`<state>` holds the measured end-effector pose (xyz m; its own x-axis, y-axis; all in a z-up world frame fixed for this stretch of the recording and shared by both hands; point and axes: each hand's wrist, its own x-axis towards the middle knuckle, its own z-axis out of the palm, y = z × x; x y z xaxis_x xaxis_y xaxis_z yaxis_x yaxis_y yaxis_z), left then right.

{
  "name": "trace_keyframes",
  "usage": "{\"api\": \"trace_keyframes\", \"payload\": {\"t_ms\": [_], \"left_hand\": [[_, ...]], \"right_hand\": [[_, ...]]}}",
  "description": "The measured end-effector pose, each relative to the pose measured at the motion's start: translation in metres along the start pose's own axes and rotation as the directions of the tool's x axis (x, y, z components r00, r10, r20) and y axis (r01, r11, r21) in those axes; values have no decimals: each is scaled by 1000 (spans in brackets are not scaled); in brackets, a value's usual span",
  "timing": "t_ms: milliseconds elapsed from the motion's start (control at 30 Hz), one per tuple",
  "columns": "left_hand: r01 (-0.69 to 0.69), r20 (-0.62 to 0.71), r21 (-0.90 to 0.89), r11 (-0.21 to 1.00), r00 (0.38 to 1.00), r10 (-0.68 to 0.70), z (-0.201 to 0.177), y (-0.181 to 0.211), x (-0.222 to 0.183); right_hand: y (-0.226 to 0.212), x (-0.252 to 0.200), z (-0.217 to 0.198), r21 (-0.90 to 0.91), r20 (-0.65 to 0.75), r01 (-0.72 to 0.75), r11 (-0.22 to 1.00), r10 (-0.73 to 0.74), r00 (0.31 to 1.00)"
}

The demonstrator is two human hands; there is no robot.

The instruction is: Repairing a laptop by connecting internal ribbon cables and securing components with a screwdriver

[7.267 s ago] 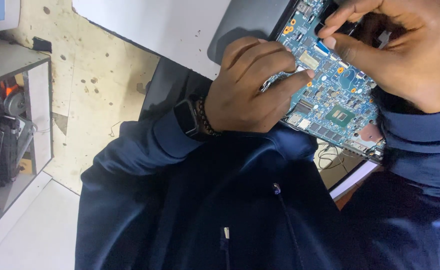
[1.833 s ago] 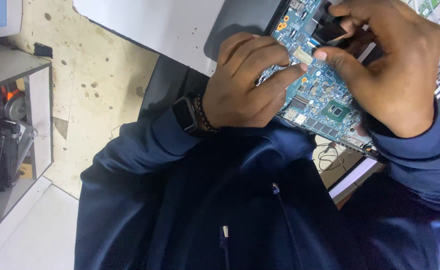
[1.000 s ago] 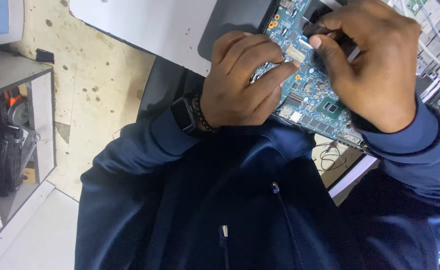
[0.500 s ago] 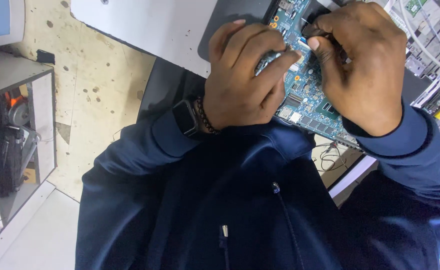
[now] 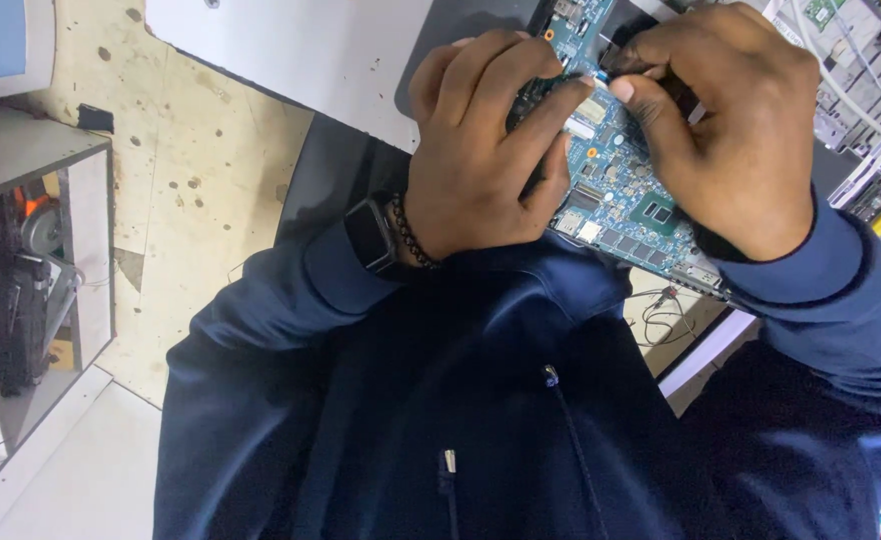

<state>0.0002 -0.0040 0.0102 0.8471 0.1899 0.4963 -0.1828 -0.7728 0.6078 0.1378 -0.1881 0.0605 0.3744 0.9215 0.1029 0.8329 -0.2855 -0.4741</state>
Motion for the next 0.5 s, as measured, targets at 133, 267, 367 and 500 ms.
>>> {"api": "trace_keyframes", "payload": {"t_ms": [133, 267, 367, 500], "left_hand": [[16, 10, 2, 1000, 1000, -16, 0, 0, 0], [2, 22, -1, 1000, 1000, -2, 1, -1, -2], [12, 24, -8, 1000, 1000, -12, 0, 1, -1], [-5, 7, -11, 1000, 1000, 5, 0, -1, 0]], "right_hand": [[1, -1, -2, 40, -8, -12, 999, 12, 1000], [-1, 0, -3, 60, 11, -59, 996, 59, 998], [-1, -1, -2, 85, 21, -116, 990, 115, 993], [0, 1, -1, 152, 27, -171, 974, 169, 985]]}}
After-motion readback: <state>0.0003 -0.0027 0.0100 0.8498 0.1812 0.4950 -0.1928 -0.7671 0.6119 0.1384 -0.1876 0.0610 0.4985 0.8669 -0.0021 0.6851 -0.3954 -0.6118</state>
